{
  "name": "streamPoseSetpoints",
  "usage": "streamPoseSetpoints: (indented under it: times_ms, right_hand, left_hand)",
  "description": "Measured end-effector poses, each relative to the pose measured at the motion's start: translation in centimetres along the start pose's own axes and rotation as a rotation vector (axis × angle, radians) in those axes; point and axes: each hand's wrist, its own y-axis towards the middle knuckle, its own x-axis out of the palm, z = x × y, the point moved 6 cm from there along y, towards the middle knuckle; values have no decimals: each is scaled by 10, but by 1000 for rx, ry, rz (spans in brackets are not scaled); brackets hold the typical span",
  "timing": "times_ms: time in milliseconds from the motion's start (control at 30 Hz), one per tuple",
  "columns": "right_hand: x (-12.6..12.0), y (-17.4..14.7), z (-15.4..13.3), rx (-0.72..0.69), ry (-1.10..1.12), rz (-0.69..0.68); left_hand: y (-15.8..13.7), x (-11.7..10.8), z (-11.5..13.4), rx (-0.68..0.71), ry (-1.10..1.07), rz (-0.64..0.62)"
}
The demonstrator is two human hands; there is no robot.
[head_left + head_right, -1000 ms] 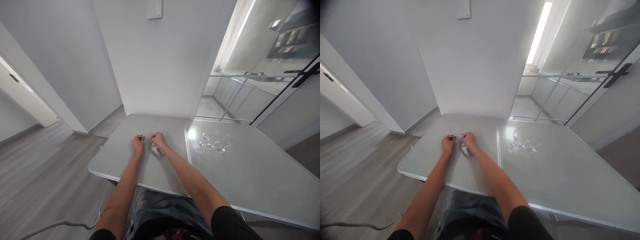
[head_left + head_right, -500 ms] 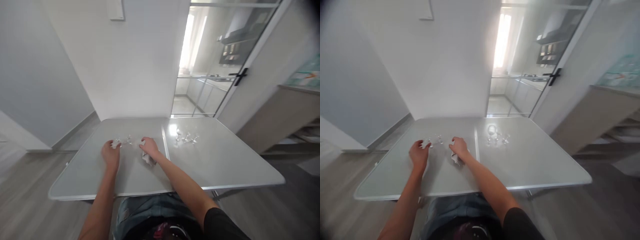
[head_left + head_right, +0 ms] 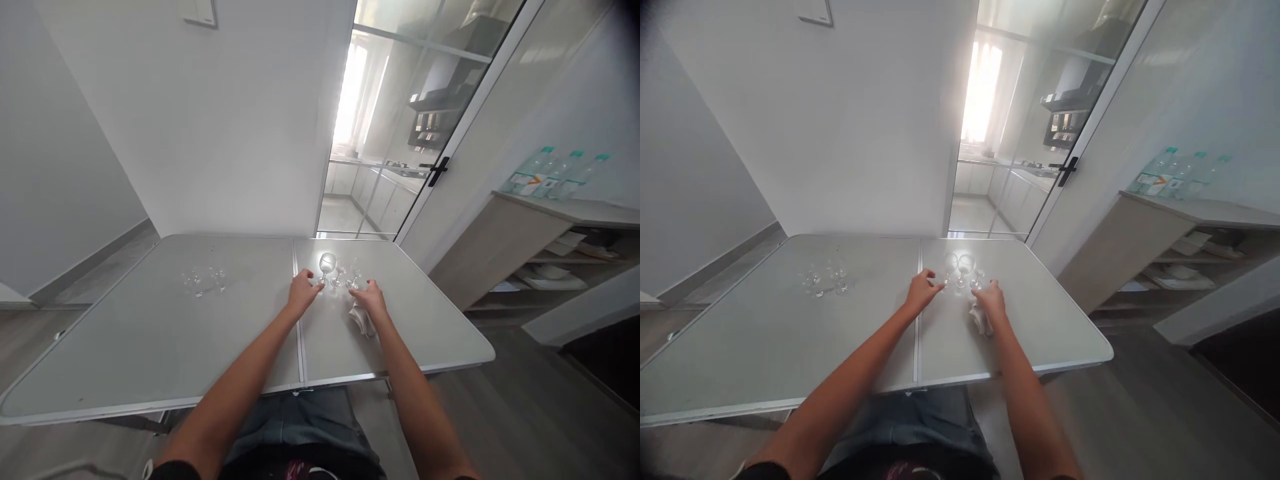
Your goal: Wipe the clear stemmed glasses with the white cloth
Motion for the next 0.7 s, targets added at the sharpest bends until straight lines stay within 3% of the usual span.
streamPoseSetpoints:
  times_ms: [67,167,300,400,533,600,700]
  right_hand:
    - [5,19,-1,-52,20,-8]
    - [15,39,-7,-105,57,-25]
    - [21,45,-14,-130,54,4]
    - [19,38,-15,-138,40,29]
    - [11,26,-7,-137,28,44]
    - [0,19,-2,-113,-14,163]
    - [-12,-4,-18,-161,23,315]
  left_hand:
    - [19,28,-2,-48,-30,-45]
    - [39,52,-3,-45,-78,-56]
    - [46,68,0,-39,-134,-25]
    - [38,65,4,-56,-148,18]
    - [11,26,0,-65,-188,86]
    - [-10,-12,-8,-21,-269,138]
    - [-51,-89,-34,-37,-286,299]
